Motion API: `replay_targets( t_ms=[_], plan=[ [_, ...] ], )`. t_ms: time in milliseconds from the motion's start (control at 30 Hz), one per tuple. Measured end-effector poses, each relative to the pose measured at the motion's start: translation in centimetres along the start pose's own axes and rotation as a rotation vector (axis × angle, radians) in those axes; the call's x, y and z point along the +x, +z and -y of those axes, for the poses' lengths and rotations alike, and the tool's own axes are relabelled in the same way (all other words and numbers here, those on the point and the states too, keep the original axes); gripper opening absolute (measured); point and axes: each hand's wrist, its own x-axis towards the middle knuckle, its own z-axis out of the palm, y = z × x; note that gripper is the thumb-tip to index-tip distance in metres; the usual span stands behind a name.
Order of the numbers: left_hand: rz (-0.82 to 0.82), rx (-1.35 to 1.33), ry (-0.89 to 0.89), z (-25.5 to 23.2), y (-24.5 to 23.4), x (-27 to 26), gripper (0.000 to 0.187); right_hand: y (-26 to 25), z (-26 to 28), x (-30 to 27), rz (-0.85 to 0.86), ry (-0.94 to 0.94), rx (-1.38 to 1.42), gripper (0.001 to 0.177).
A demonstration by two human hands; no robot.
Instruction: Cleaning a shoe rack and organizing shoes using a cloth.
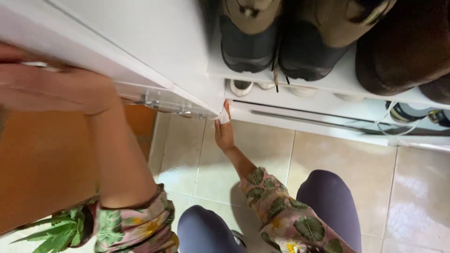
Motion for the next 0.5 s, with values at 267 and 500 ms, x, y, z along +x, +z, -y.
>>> replay_targets(
  t_ms=[267,500],
  plan=[
    [0.073,0.008,0.033,2.7,0.6,-3.3,0.055,-6.0,-11.4,-3.1,-0.188,0.182,-0.511,0.042],
    [0.128,0.014,0.019,5.9,0.6,-5.6,0.055,-10.0,-20.1,-5.1,-0.274,-0.025,-1.051,0.039]
  ],
)
